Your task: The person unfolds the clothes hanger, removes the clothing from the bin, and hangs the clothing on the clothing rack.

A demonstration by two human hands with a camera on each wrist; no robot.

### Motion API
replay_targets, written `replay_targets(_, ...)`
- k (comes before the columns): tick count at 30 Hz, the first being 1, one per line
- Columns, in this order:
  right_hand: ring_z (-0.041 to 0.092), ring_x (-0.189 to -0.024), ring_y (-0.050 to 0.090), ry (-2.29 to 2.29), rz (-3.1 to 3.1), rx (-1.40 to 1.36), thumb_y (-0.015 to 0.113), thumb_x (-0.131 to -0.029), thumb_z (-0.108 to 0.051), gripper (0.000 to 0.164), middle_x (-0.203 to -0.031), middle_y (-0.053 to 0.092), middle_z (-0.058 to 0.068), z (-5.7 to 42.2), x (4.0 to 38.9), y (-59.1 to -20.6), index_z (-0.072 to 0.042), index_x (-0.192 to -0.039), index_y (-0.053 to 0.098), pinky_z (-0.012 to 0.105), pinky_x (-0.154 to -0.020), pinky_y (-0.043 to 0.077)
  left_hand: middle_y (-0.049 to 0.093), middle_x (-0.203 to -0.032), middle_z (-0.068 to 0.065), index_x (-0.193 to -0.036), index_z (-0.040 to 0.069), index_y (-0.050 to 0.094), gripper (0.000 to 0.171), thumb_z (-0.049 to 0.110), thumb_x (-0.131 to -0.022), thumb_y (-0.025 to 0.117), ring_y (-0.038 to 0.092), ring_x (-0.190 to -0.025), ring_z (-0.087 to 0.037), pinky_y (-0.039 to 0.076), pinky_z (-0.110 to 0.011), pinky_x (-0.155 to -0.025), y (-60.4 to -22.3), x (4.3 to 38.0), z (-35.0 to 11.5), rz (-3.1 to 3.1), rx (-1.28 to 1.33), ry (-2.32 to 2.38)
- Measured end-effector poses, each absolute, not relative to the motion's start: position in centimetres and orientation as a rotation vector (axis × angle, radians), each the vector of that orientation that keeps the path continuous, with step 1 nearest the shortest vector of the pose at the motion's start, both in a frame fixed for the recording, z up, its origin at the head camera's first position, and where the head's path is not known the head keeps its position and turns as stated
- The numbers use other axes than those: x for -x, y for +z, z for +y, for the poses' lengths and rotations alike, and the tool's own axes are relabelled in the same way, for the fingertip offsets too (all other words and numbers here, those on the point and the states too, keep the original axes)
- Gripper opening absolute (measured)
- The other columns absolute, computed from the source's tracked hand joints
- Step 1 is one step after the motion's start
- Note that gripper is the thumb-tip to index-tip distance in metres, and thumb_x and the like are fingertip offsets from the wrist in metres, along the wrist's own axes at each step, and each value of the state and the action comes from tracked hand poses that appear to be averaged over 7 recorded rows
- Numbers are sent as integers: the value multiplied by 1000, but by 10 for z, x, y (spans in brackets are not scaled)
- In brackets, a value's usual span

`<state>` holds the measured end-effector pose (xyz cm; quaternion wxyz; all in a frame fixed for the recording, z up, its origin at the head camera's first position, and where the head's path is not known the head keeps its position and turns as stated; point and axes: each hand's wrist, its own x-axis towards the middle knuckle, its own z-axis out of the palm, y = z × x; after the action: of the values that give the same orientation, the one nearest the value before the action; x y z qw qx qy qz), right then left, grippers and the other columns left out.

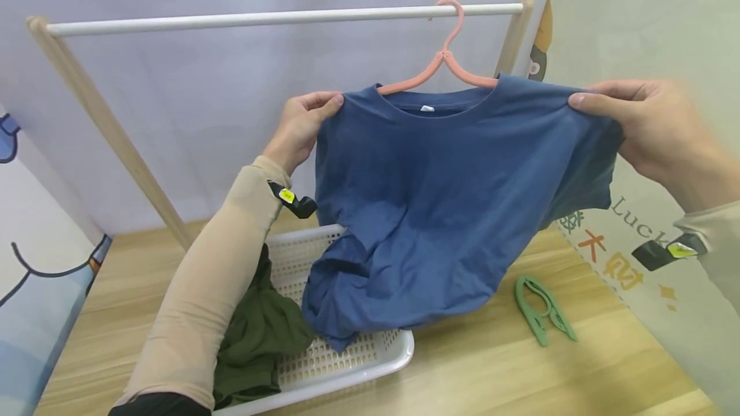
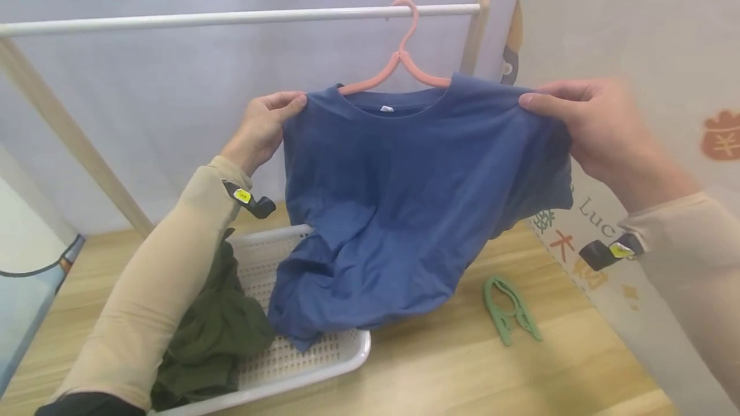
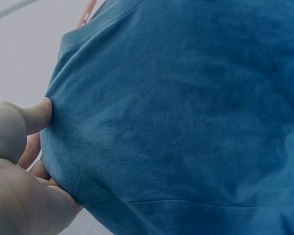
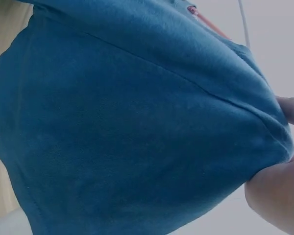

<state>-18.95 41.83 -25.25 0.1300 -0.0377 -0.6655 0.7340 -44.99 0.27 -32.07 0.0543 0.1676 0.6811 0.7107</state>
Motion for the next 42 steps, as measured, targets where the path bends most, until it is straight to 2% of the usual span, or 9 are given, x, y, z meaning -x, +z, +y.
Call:
replay_targets(9,16,-72,77,2141,-1942,119,77,-103,2,11,-91,81,5,425,204,-270,-4,-101,87,27,-64,63,74,-127,-4,-133,8,80,32,25,-106,80,62,-129,-20,47,-39,-119,-322,444,-1,2191,-547,2116)
replay_targets(20,12,-77,75,2115,-2019,126,78,-103,-2,11,-98,79,-1,427,218,-281,-9,-103,87,23,-68,61,71,-149,-7,-146,12,75,41,23,-107,80,57,-145,-20,43,-37,-125,-328,445,-19,2235,-547,2157)
replay_targets(22,10,-82,73,2099,-2034,110,78,-103,-1,13,-103,79,-3,428,220,-282,-9,-105,87,21,-68,58,71,-150,-9,-148,10,73,43,22,-107,79,57,-146,-19,42,-36,-126,-329,446,-23,2243,-548,2179)
replay_targets(24,5,-96,69,2077,-2052,76,77,-104,-1,16,-115,76,-5,429,222,-282,-10,-111,88,17,-65,52,71,-151,-10,-149,8,72,44,21,-107,79,59,-145,-20,42,-36,-127,-328,445,-28,2249,-553,2206)
replay_targets(26,5,-106,68,2073,-2036,26,75,-105,0,19,-124,75,-6,431,223,-282,-10,-117,87,13,-72,52,70,-151,-13,-149,6,71,45,19,-107,78,62,-142,-21,43,-39,-126,-327,444,-32,2240,-569,2235)
replay_targets(29,8,-117,68,2090,-1956,-96,70,-106,5,24,-131,75,-2,437,226,-280,-4,-125,83,10,-86,55,69,-152,-16,-148,4,71,45,18,-106,79,68,-136,-24,49,-39,-119,-324,440,-38,2196,-584,2267)
replay_targets(31,15,-111,76,2105,-1849,-195,67,-105,11,26,-125,78,6,442,227,-277,2,-126,80,17,-97,59,69,-152,-17,-148,3,70,45,17,-106,79,69,-134,-25,52,-38,-113,-322,435,-41,2151,-601,2279)
replay_targets(35,24,-103,80,2051,-1642,-380,63,-103,20,28,-117,78,16,448,228,-266,12,-128,73,23,-94,63,72,-148,-16,-148,4,70,44,14,-107,78,69,-134,-31,55,-34,-106,-316,422,-46,2056,-646,2275)
replay_targets(42,31,-106,80,2048,-1516,-603,55,-103,25,33,-119,77,24,432,225,-252,21,-134,65,28,-95,65,75,-141,-16,-145,2,72,38,9,-108,75,72,-129,-36,57,-37,-110,-303,378,-53,1988,-685,2163)
